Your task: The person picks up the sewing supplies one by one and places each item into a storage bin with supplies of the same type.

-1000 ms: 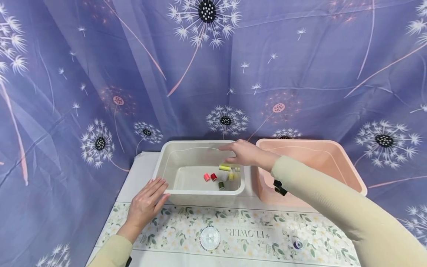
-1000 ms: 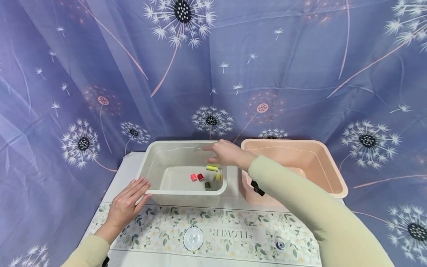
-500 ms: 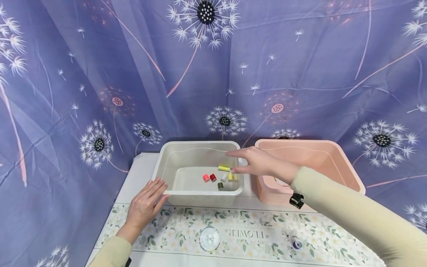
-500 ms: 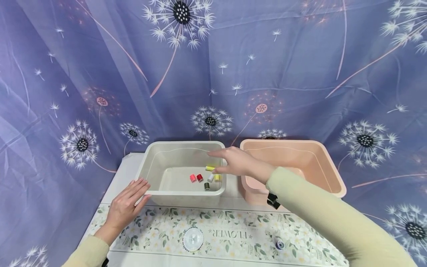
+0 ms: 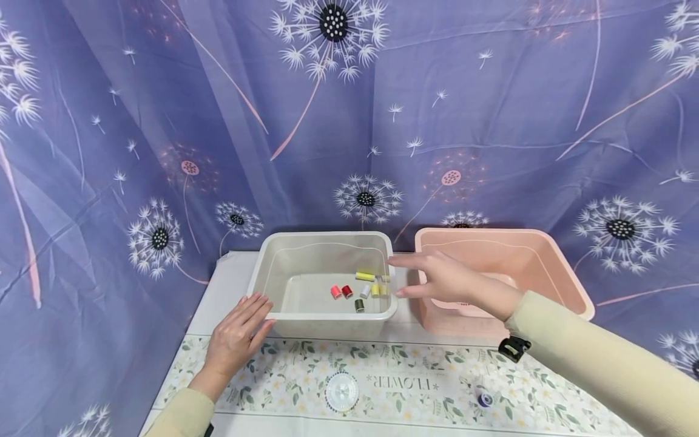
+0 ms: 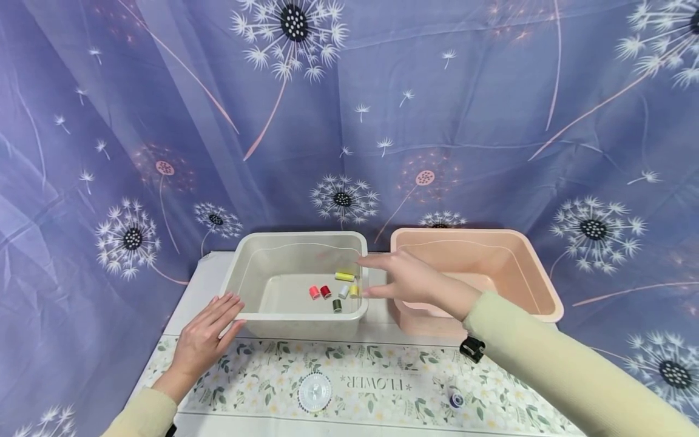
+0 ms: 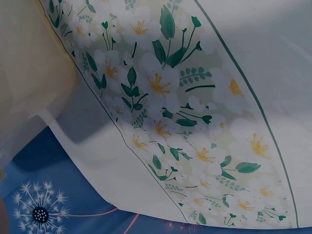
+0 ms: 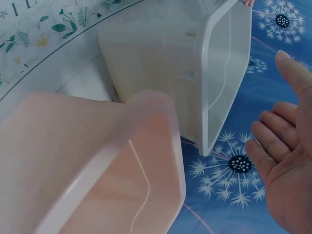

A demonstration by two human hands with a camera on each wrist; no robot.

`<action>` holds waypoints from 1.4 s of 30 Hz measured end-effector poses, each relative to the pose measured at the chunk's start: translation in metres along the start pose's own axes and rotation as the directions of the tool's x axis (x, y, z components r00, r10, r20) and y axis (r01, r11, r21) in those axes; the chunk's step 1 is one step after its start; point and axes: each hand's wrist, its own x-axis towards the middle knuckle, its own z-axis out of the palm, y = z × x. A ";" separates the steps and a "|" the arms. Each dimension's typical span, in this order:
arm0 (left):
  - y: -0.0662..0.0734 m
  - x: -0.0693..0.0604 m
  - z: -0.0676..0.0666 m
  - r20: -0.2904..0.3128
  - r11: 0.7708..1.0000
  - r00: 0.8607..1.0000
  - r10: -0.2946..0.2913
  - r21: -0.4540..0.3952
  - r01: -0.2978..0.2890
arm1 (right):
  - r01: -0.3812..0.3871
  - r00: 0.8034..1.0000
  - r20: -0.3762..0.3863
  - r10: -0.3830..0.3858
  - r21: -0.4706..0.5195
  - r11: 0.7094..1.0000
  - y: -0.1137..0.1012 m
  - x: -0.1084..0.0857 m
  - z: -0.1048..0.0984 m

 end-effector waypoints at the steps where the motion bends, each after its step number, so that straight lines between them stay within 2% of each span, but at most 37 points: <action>1: 0.000 0.000 0.000 -0.001 1.000 1.000 0.000 -0.001 0.000 | -0.007 1.000 -0.004 0.007 0.005 1.000 0.000 -0.003 0.000; 9: -0.001 -0.001 0.000 0.005 1.000 1.000 -0.006 -0.009 0.006 | -0.040 0.999 -0.036 0.040 0.022 0.999 0.003 -0.022 0.001; 25: 0.002 0.002 -0.001 -0.004 1.000 1.000 -0.004 0.012 0.005 | -0.029 0.998 -0.055 0.030 0.019 0.999 0.001 -0.055 0.004; 33: 0.003 0.002 -0.003 0.012 1.000 1.000 -0.017 0.023 0.017 | 0.023 0.991 -0.129 -0.030 -0.057 0.998 0.002 -0.069 0.010; 40: 0.003 0.002 -0.003 0.021 1.000 1.000 -0.023 0.018 0.022 | 0.071 0.977 -0.189 -0.095 -0.127 0.989 0.004 -0.083 0.019; 42: 0.003 0.002 -0.002 0.021 1.000 1.000 -0.022 0.014 0.022 | 0.074 0.977 -0.189 -0.101 -0.143 0.987 0.003 -0.086 0.023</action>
